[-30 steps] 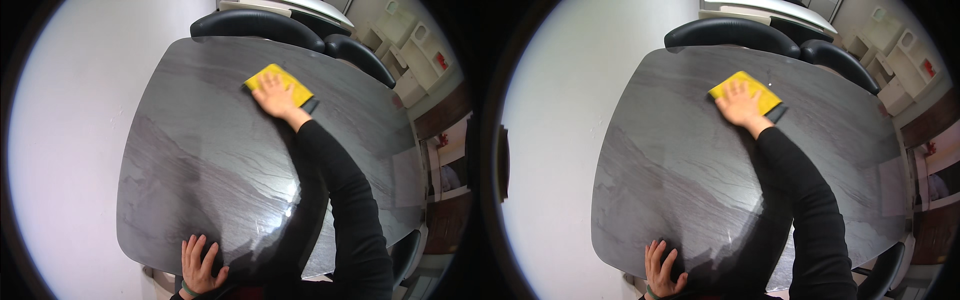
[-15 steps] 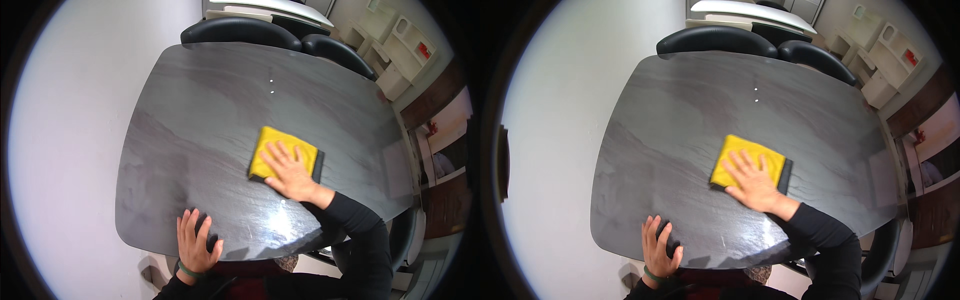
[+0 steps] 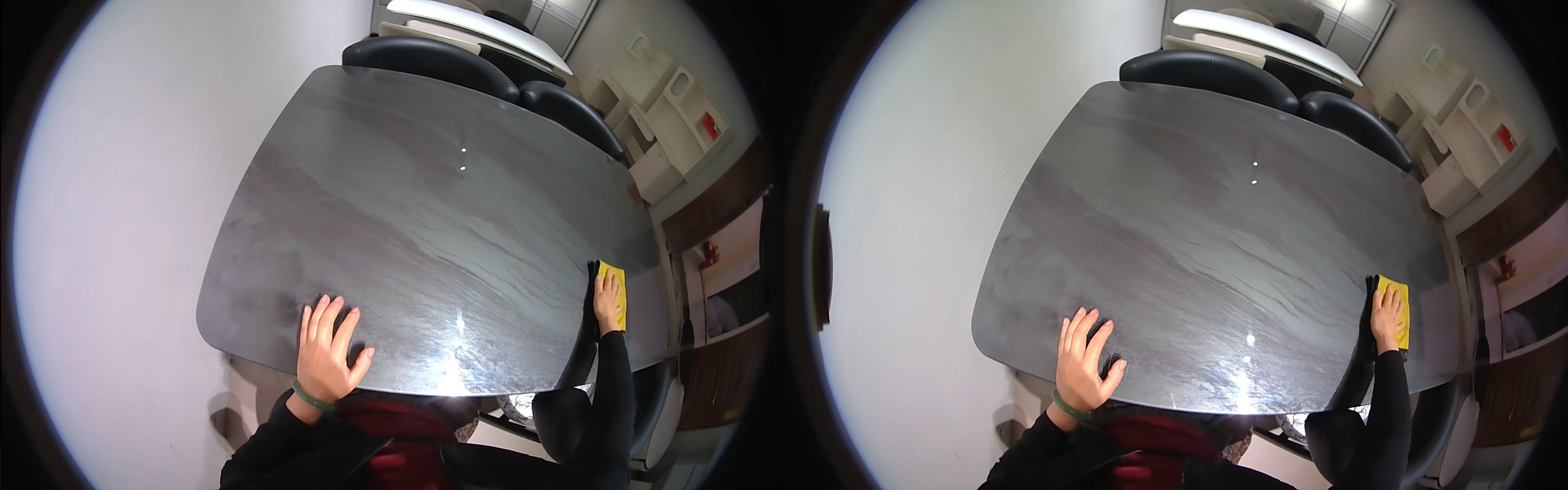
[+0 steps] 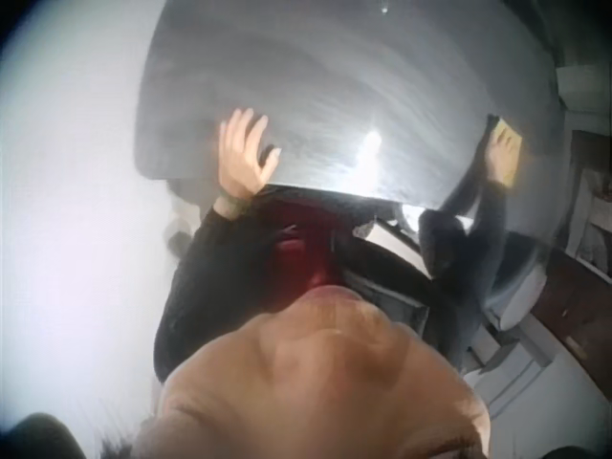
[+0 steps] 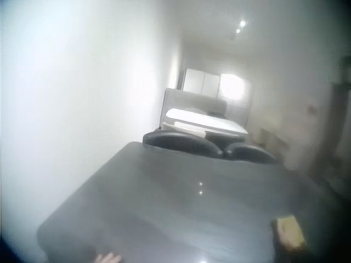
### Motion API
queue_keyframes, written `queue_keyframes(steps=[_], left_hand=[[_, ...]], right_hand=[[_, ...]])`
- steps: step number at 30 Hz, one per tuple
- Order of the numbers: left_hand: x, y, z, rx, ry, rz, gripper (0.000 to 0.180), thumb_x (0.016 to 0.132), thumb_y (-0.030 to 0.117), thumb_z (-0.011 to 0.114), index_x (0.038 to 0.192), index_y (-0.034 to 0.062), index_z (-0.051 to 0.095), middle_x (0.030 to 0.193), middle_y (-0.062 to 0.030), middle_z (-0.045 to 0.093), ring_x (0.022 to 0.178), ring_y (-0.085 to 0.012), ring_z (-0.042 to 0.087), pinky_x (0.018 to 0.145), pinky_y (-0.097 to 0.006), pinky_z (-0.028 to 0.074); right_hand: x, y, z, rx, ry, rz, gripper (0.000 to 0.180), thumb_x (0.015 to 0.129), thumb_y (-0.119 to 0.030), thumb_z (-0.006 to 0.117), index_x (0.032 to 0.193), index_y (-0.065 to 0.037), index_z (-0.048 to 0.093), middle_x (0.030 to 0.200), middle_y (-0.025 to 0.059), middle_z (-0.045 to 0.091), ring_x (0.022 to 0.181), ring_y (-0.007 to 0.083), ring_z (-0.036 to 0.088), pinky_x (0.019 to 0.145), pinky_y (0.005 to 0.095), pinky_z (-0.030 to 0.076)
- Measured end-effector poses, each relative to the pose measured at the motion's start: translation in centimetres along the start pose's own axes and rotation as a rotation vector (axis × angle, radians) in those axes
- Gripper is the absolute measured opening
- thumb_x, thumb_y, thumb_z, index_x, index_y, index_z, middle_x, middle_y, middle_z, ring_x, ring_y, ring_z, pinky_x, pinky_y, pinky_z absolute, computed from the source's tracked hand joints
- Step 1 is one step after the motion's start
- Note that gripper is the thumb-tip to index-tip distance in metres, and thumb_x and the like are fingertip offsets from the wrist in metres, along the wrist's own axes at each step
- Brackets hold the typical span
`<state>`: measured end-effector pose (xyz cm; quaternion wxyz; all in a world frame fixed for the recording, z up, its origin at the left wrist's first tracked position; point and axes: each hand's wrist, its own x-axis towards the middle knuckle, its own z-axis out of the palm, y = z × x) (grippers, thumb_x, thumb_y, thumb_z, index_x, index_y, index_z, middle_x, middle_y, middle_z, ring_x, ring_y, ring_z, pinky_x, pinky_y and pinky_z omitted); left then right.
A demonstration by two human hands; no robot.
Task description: The person wipes a mattress with a yellow cloth, then moves to wipe a dark table and a white table in a furniture showroom. The person uses the cloth to clean the surfaces of the furniture.
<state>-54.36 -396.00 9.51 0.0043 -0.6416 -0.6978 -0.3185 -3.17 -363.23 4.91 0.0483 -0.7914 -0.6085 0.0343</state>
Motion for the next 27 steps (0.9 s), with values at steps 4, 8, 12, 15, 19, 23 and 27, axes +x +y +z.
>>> queue_keyframes(steps=[4, 8, 12, 15, 19, 23, 27], left_hand=[[-0.2, -0.1, -0.1, -0.023, 0.012, 0.003, 0.055, 0.073, 0.024, 0.069, 0.121, -0.0002, 0.057, 0.131, -0.0227, 0.049, 0.127, -0.0432, 0.042, 0.106, -0.058, 0.029], [0.0, 0.0, 0.0, -0.042, 0.020, 0.011, 0.055, 0.073, 0.024, 0.070, 0.122, 0.0001, 0.057, 0.131, -0.0218, 0.049, 0.127, -0.0421, 0.042, 0.107, -0.058, 0.029], [0.0, 0.0, 0.1, -0.048, 0.019, 0.011, 0.055, 0.074, 0.024, 0.070, 0.122, 0.0004, 0.057, 0.131, -0.0212, 0.049, 0.127, -0.0413, 0.043, 0.107, -0.057, 0.029], [-0.1, -0.2, -0.2, -0.042, 0.020, 0.016, 0.053, 0.075, 0.023, 0.069, 0.122, 0.0005, 0.058, 0.131, -0.0208, 0.050, 0.127, -0.0405, 0.043, 0.108, -0.057, 0.030], [-0.1, -0.3, -0.4, -0.040, 0.025, 0.020, 0.051, 0.077, 0.022, 0.068, 0.122, 0.0008, 0.057, 0.130, -0.0204, 0.050, 0.127, -0.0399, 0.043, 0.108, -0.056, 0.030], [-0.1, -0.3, -0.3, -0.043, 0.019, 0.024, 0.051, 0.078, 0.022, 0.067, 0.123, 0.0016, 0.057, 0.131, -0.0198, 0.050, 0.128, -0.0398, 0.043, 0.108, -0.055, 0.030], [-0.1, -0.7, -0.5, -0.053, 0.000, 0.034, 0.049, 0.081, 0.025, 0.065, 0.124, 0.0024, 0.056, 0.131, -0.0196, 0.049, 0.128, -0.0400, 0.042, 0.108, -0.055, 0.029]], right_hand=[[-1.6, -1.9, 0.0, -0.043, -0.025, 0.055, 0.066, 0.096, -0.060, 0.028, 0.152, -0.027, 0.020, 0.159, 0.0069, 0.016, 0.146, 0.0339, 0.013, 0.105, 0.0707, 0.013], [-5.4, -5.4, 0.3, -0.054, -0.009, -0.015, 0.067, 0.096, -0.060, 0.030, 0.152, -0.026, 0.019, 0.159, 0.0076, 0.014, 0.146, 0.0337, 0.011, 0.104, 0.0724, 0.011], [-12.2, -11.7, -0.2, -0.053, -0.058, -0.260, 0.070, 0.095, -0.058, 0.037, 0.153, -0.024, 0.018, 0.160, 0.0093, 0.012, 0.146, 0.0349, 0.009, 0.107, 0.0698, 0.008], [-17.6, -16.4, -1.0, -0.014, -0.094, -0.555, 0.071, 0.094, -0.055, 0.039, 0.153, -0.021, 0.019, 0.159, 0.0122, 0.010, 0.146, 0.0374, 0.007, 0.108, 0.0689, 0.005], [-24.2, -20.6, -2.3, -0.015, -0.181, -0.954, 0.073, 0.093, -0.052, 0.044, 0.152, -0.017, 0.020, 0.158, 0.0186, 0.009, 0.144, 0.0434, 0.006, 0.107, 0.0698, 0.006], [-29.0, -22.3, -3.2, 0.037, -0.340, -1.265, 0.069, 0.093, -0.046, 0.046, 0.152, -0.017, 0.021, 0.158, 0.0188, 0.009, 0.144, 0.0444, 0.006, 0.105, 0.0720, 0.006], [-31.3, -23.0, -3.5, 0.068, -0.443, -1.477, 0.064, 0.096, -0.042, 0.044, 0.152, -0.021, 0.021, 0.159, 0.0136, 0.009, 0.144, 0.0417, 0.007, 0.105, 0.0715, 0.008]])
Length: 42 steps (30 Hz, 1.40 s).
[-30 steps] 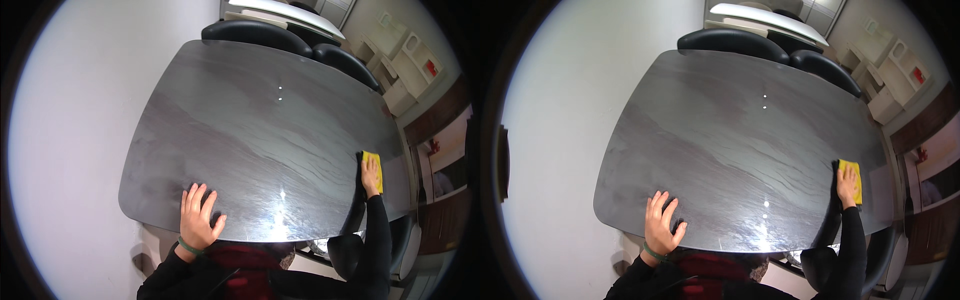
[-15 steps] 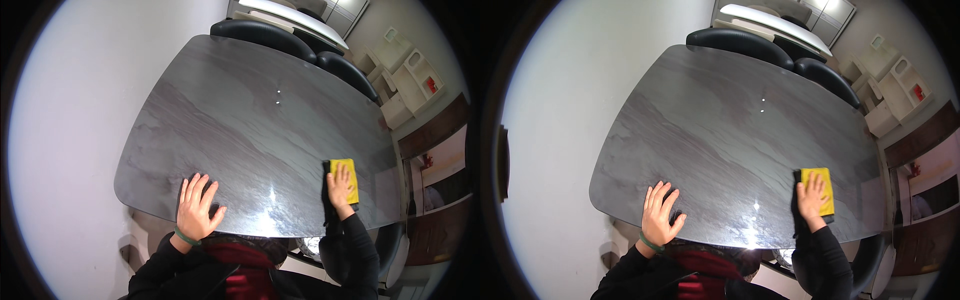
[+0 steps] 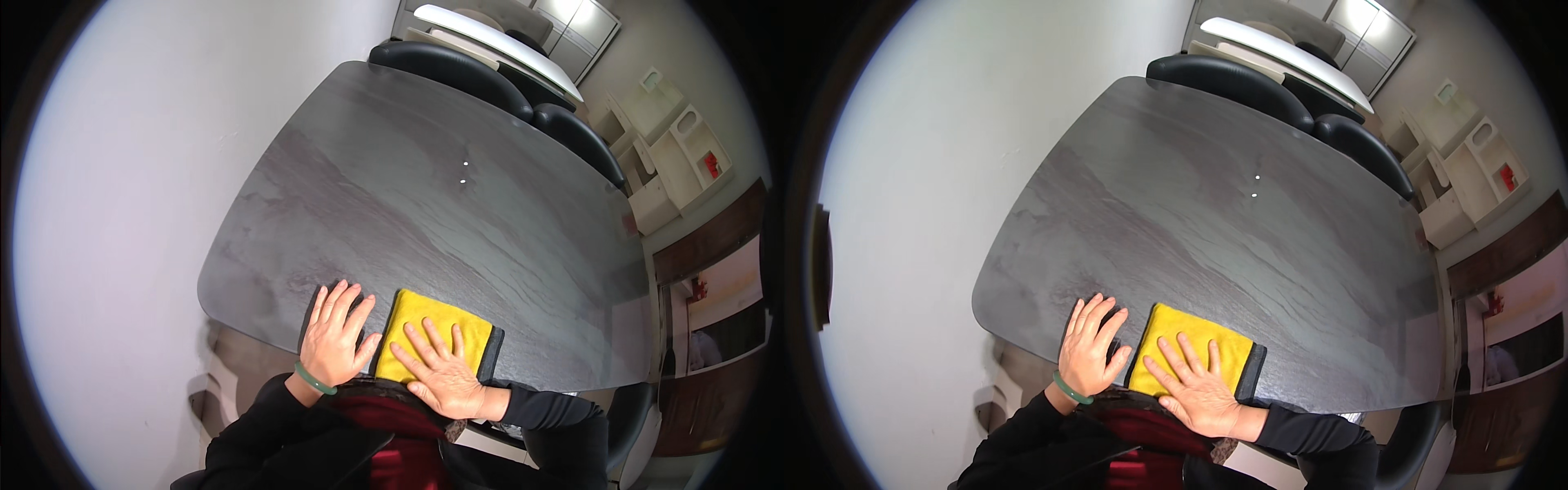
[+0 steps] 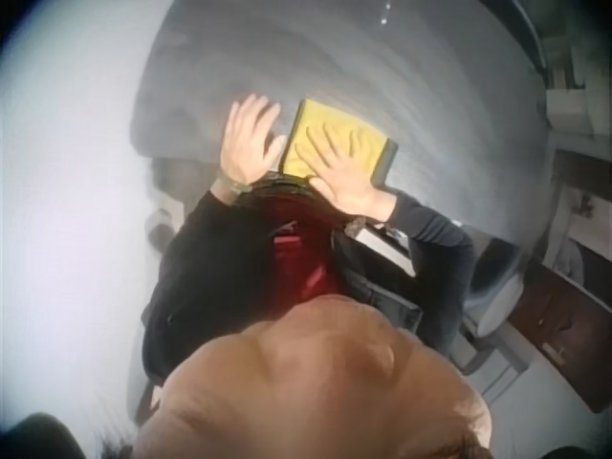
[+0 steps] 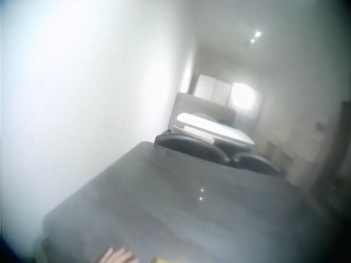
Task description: The person wipes a mattress with a yellow cloth, then moves to wipe a dark table and a white table in a furniture showroom. The person uses the cloth to clean the surfaces of the furniture.
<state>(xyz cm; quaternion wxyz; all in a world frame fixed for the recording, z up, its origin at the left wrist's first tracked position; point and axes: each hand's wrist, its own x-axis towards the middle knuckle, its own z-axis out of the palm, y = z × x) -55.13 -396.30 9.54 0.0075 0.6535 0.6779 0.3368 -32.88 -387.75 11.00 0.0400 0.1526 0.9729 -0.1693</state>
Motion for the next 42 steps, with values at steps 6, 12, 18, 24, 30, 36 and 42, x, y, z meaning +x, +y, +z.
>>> queue_keyframes(steps=[6, 12, 18, 24, 30, 36, 42], left_hand=[[-0.1, -0.2, -0.1, 0.006, -0.010, 0.005, 0.050, 0.084, 0.028, 0.064, 0.125, 0.0018, 0.056, 0.129, -0.0213, 0.050, 0.127, -0.0398, 0.042, 0.109, -0.055, 0.029], [-0.1, 0.0, -0.1, 0.001, -0.014, 0.006, 0.049, 0.084, 0.028, 0.064, 0.125, 0.0016, 0.056, 0.129, -0.0208, 0.050, 0.127, -0.0394, 0.042, 0.109, -0.055, 0.029], [-1.1, 1.4, -0.3, 0.022, 0.013, 0.000, 0.050, 0.082, 0.026, 0.064, 0.126, 0.0015, 0.055, 0.129, -0.0201, 0.051, 0.126, -0.0399, 0.044, 0.108, -0.055, 0.030], [-1.6, 1.9, -0.5, 0.021, 0.022, 0.001, 0.055, 0.083, 0.030, 0.065, 0.127, 0.0004, 0.053, 0.129, -0.0211, 0.050, 0.126, -0.0396, 0.044, 0.109, -0.053, 0.030], [-1.0, 1.1, -0.7, 0.010, 0.005, 0.000, 0.056, 0.084, 0.033, 0.064, 0.128, 0.0014, 0.053, 0.130, -0.0225, 0.049, 0.126, -0.0401, 0.044, 0.108, -0.053, 0.031], [-1.1, 0.7, -0.9, -0.047, -0.013, 0.001, 0.057, 0.082, 0.033, 0.065, 0.129, 0.0022, 0.053, 0.133, -0.0209, 0.048, 0.126, -0.0404, 0.043, 0.108, -0.054, 0.030], [-1.1, 0.3, -1.1, -0.142, -0.021, -0.015, 0.053, 0.078, 0.030, 0.069, 0.123, 0.0040, 0.059, 0.131, -0.0188, 0.051, 0.128, -0.0371, 0.044, 0.108, -0.054, 0.030]], right_hand=[[0.5, -0.2, -0.2, -0.010, -0.004, -0.011, 0.063, 0.095, -0.038, 0.046, 0.152, -0.023, 0.023, 0.158, 0.0118, 0.012, 0.144, 0.0397, 0.009, 0.106, 0.0702, 0.010], [0.6, -0.1, -0.3, -0.001, 0.004, -0.013, 0.062, 0.095, -0.038, 0.047, 0.151, -0.023, 0.026, 0.158, 0.0131, 0.014, 0.144, 0.0416, 0.012, 0.106, 0.0696, 0.010], [1.1, 0.0, -0.7, -0.027, 0.044, -0.064, 0.063, 0.094, -0.037, 0.050, 0.151, -0.025, 0.025, 0.158, 0.0101, 0.015, 0.144, 0.0374, 0.013, 0.106, 0.0688, 0.013], [4.6, 1.5, -1.0, -0.093, 0.102, -0.060, 0.061, 0.095, -0.041, 0.046, 0.150, -0.024, 0.026, 0.157, 0.0109, 0.017, 0.144, 0.0367, 0.014, 0.108, 0.0676, 0.012], [10.9, 4.6, -1.8, -0.149, 0.240, -0.032, 0.057, 0.097, -0.043, 0.042, 0.149, -0.023, 0.030, 0.155, 0.0129, 0.022, 0.143, 0.0386, 0.017, 0.107, 0.0686, 0.014], [17.6, 8.0, -3.1, -0.178, 0.294, 0.107, 0.056, 0.097, -0.043, 0.040, 0.148, -0.024, 0.030, 0.155, 0.0145, 0.022, 0.143, 0.0387, 0.018, 0.107, 0.0676, 0.016], [25.5, 11.6, -4.7, -0.182, 0.332, 0.241, 0.055, 0.098, -0.047, 0.036, 0.148, -0.026, 0.030, 0.155, 0.0190, 0.019, 0.144, 0.0384, 0.015, 0.109, 0.0669, 0.014]])
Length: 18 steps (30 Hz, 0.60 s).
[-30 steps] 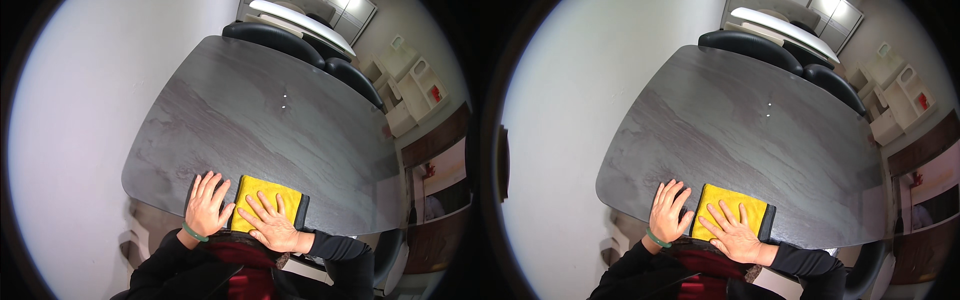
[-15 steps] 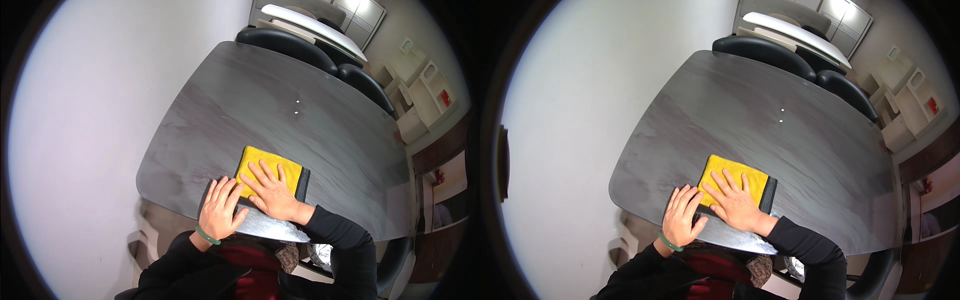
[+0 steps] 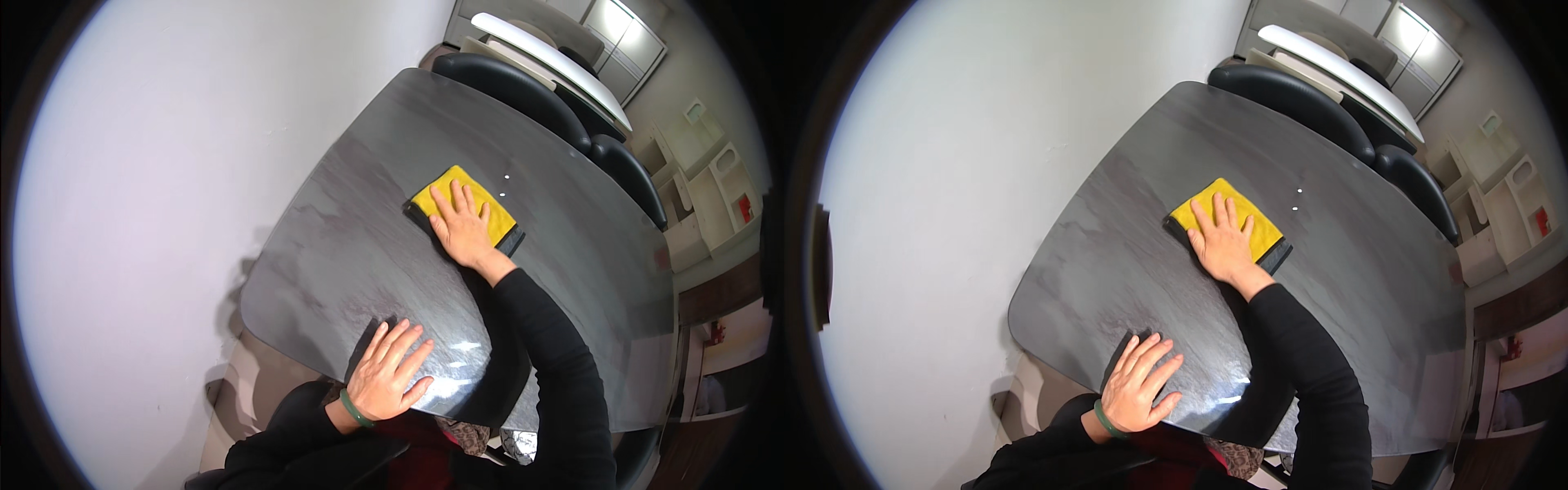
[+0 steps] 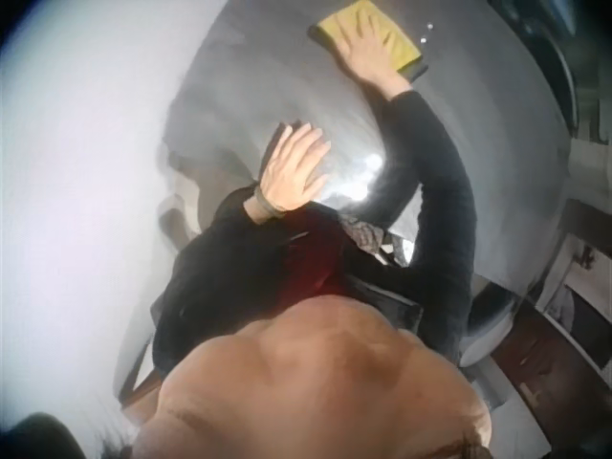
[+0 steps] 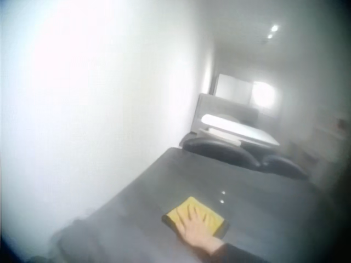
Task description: The person wipes a mattress with a yellow cloth, then moves to wipe a dark table and a white table in a furniture showroom. The person uses the cloth to clean the surfaces of the furniture.
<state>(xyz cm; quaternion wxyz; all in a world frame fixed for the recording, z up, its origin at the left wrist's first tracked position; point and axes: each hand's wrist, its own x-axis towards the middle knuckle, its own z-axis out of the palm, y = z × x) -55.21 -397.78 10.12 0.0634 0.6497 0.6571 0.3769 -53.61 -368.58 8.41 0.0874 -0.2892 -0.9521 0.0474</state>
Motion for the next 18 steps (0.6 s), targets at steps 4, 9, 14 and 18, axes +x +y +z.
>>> queue_keyframes(steps=[4, 9, 14, 18], left_hand=[[0.0, -0.1, -0.4, -0.014, 0.044, -0.027, 0.049, 0.077, 0.028, 0.069, 0.119, 0.0039, 0.062, 0.130, -0.0181, 0.052, 0.128, -0.0363, 0.044, 0.109, -0.055, 0.027], [-0.3, -1.8, -2.7, 0.152, 0.084, -0.185, 0.047, 0.079, 0.029, 0.068, 0.119, 0.0049, 0.061, 0.129, -0.0171, 0.052, 0.128, -0.0347, 0.044, 0.108, -0.060, 0.019], [-0.1, -3.9, -3.6, 0.219, 0.145, -0.264, 0.045, 0.081, 0.029, 0.061, 0.119, 0.0038, 0.060, 0.132, -0.0178, 0.050, 0.129, -0.0369, 0.043, 0.112, -0.059, 0.011], [-0.3, -3.8, -2.6, 0.252, 0.155, -0.242, 0.049, 0.084, 0.036, 0.058, 0.121, 0.0034, 0.059, 0.132, -0.0191, 0.050, 0.129, -0.0388, 0.043, 0.109, -0.062, 0.014]], right_hand=[[5.5, 1.4, 0.9, -0.011, -0.009, 0.081, 0.056, 0.098, -0.049, 0.032, 0.149, -0.027, 0.029, 0.156, 0.0181, 0.017, 0.145, 0.0374, 0.013, 0.109, 0.0669, 0.012], [10.8, 1.9, 1.6, -0.012, -0.035, 0.114, 0.056, 0.099, -0.053, 0.029, 0.149, -0.030, 0.027, 0.157, 0.0150, 0.016, 0.145, 0.0358, 0.012, 0.109, 0.0668, 0.012], [16.4, 0.7, 2.7, 0.012, -0.029, 0.079, 0.056, 0.098, -0.053, 0.029, 0.149, -0.031, 0.027, 0.157, 0.0137, 0.017, 0.146, 0.0346, 0.012, 0.110, 0.0663, 0.011], [20.5, -0.6, 3.1, 0.036, -0.076, 0.074, 0.055, 0.098, -0.052, 0.029, 0.149, -0.031, 0.027, 0.158, 0.0121, 0.015, 0.146, 0.0335, 0.011, 0.110, 0.0660, 0.010]])
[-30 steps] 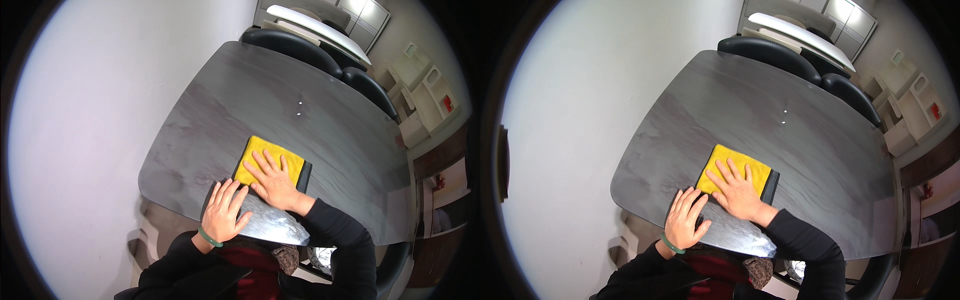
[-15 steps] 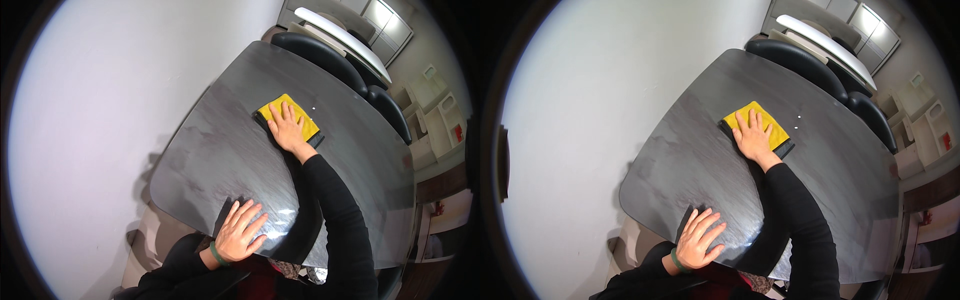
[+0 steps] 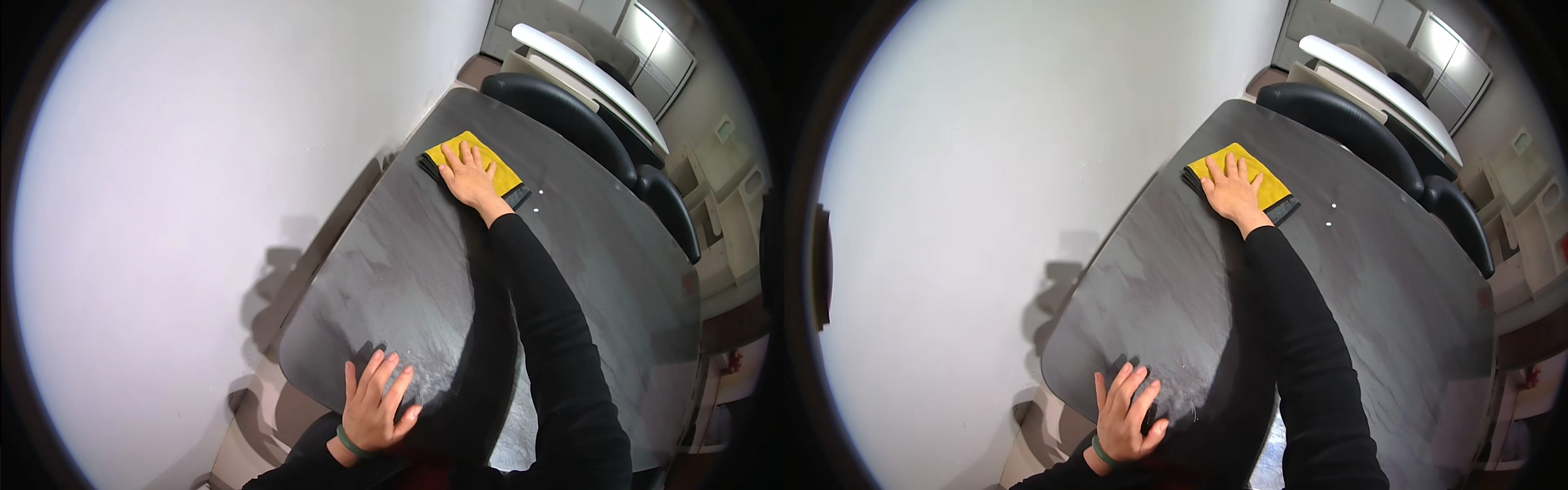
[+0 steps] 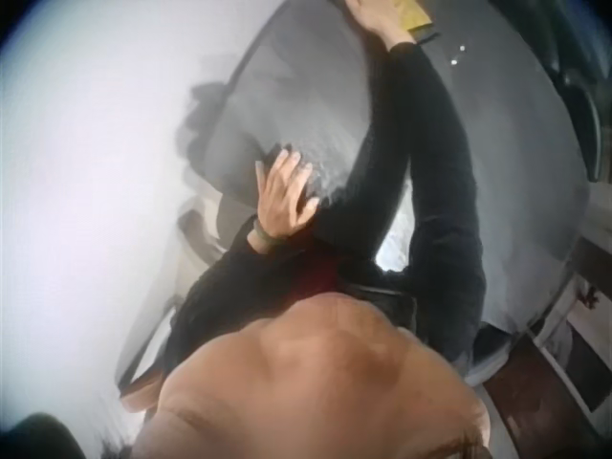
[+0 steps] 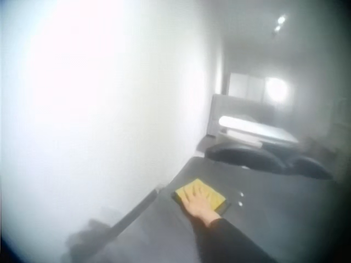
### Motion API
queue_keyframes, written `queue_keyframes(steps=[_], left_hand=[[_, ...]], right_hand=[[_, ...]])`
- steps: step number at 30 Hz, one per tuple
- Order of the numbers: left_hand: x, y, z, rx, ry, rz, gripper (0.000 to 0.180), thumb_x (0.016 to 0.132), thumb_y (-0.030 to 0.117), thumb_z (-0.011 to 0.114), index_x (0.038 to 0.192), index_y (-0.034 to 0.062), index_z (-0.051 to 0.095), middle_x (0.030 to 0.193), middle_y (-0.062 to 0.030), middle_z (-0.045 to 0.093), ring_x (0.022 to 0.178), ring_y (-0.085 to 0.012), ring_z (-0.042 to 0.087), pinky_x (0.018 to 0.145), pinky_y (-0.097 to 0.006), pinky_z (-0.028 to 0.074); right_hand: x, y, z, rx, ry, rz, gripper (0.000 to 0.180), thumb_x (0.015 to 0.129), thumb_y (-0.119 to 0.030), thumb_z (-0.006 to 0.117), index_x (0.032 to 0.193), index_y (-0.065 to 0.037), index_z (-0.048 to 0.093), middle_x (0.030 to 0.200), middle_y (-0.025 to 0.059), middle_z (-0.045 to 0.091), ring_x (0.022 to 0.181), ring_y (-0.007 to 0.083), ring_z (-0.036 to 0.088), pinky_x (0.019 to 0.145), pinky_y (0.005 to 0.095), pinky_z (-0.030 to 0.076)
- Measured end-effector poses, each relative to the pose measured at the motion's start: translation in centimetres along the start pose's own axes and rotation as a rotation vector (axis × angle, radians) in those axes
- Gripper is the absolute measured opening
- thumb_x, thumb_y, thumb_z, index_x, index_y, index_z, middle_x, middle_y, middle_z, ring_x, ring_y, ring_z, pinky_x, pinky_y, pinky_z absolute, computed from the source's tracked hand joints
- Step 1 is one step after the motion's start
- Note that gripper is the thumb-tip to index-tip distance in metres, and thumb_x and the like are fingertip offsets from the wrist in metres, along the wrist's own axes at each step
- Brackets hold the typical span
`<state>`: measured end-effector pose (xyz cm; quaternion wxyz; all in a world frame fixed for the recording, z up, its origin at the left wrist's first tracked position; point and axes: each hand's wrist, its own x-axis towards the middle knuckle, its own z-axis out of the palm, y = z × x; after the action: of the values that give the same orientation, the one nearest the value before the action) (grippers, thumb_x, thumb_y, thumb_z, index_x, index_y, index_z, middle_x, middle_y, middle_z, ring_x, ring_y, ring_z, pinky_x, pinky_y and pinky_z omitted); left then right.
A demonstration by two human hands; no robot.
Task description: The person wipes a mattress with a yellow cloth, then moves to wipe a dark table and a white table in a furniture showroom. The person uses the cloth to clean the surfaces of the furniture.
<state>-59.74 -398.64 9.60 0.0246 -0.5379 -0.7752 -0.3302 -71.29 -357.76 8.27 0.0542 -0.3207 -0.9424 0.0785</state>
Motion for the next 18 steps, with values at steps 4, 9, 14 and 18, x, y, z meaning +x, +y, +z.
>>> queue_keyframes(steps=[4, 9, 14, 18], left_hand=[[0.2, 0.0, -0.1, -0.008, -0.014, -0.007, 0.054, 0.088, 0.044, 0.055, 0.123, 0.0032, 0.058, 0.133, -0.0211, 0.049, 0.130, -0.0395, 0.042, 0.107, -0.064, 0.019], [-0.6, 0.0, 0.0, 0.023, 0.010, -0.033, 0.056, 0.090, 0.047, 0.051, 0.125, 0.0036, 0.057, 0.137, -0.0250, 0.043, 0.134, -0.0423, 0.036, 0.109, -0.063, 0.017], [-1.2, -0.4, 1.2, 0.082, 0.173, -0.003, 0.055, 0.092, 0.048, 0.049, 0.128, 0.0073, 0.057, 0.142, -0.0269, 0.037, 0.137, -0.0414, 0.030, 0.114, -0.056, 0.010], [-2.3, -1.4, 2.1, 0.137, 0.316, 0.102, 0.055, 0.093, 0.046, 0.044, 0.129, 0.0043, 0.052, 0.145, -0.0318, 0.027, 0.140, -0.0474, 0.021, 0.113, -0.060, 0.008]], right_hand=[[2.4, -2.4, -0.6, 0.018, -0.034, -0.007, 0.056, 0.098, -0.048, 0.030, 0.150, -0.028, 0.026, 0.158, 0.0122, 0.015, 0.146, 0.0338, 0.010, 0.111, 0.0657, 0.008], [-1.2, -9.4, -0.1, -0.024, -0.121, -0.245, 0.054, 0.099, -0.046, 0.027, 0.150, -0.028, 0.028, 0.159, 0.0118, 0.014, 0.146, 0.0344, 0.008, 0.111, 0.0663, 0.007], [-12.1, -14.6, 1.6, -0.004, -0.062, -0.560, 0.050, 0.099, -0.043, 0.031, 0.146, -0.031, 0.034, 0.157, 0.0147, 0.018, 0.144, 0.0389, 0.013, 0.109, 0.0680, 0.009], [-21.3, -15.4, 1.0, 0.095, -0.140, -0.755, 0.050, 0.098, -0.042, 0.034, 0.147, -0.030, 0.034, 0.157, 0.0136, 0.017, 0.144, 0.0388, 0.013, 0.109, 0.0682, 0.010]])
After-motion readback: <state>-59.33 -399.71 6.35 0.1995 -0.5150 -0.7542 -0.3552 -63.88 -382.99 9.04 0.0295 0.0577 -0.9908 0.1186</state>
